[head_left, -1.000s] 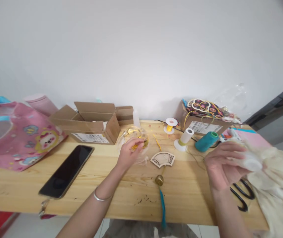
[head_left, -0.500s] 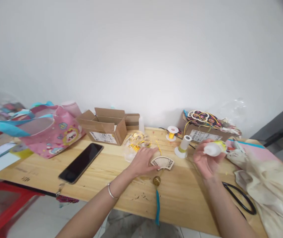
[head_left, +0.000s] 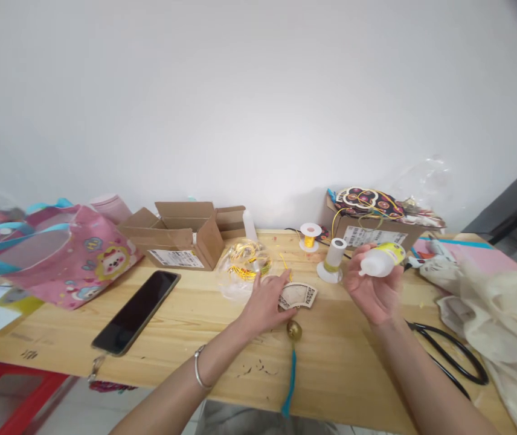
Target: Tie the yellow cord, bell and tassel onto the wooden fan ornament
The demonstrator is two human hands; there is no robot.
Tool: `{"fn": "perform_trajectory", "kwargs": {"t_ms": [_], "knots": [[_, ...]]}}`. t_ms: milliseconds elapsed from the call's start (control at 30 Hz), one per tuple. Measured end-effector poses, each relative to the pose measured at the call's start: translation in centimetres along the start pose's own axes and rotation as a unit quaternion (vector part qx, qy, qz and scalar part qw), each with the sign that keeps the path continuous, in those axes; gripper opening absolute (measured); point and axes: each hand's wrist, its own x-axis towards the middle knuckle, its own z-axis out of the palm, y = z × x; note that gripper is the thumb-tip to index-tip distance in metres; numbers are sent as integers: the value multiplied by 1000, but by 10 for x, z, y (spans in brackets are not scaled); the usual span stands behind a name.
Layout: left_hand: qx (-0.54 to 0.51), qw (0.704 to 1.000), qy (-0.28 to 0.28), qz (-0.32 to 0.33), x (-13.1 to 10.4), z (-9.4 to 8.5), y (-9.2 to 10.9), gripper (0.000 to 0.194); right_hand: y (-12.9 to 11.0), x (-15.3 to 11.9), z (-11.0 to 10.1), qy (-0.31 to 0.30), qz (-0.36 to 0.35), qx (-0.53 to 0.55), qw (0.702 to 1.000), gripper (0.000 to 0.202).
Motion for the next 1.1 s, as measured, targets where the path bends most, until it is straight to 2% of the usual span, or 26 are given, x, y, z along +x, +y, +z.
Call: {"fn": "perform_trajectory", "kwargs": {"t_ms": [100,333,433,867,1100], "knots": [[-10,1000,4,22,-1,2,-8,82,1,0,0,4,-1,4,1000,48],[23,994,82,75,1,-5,-30,68,10,4,-7,-11,42,17,999,49],[31,992,91,80,3,-8,-34,68,16,4,-11,-22,58,11,998,50],[-55,997,49,34,3,-12,-36,82,27,3,-18,-38,93,-33,994,46],[-73,997,12,37,5,-7,-41,87,31,3,-16,-34,106,-8,994,43]]}}
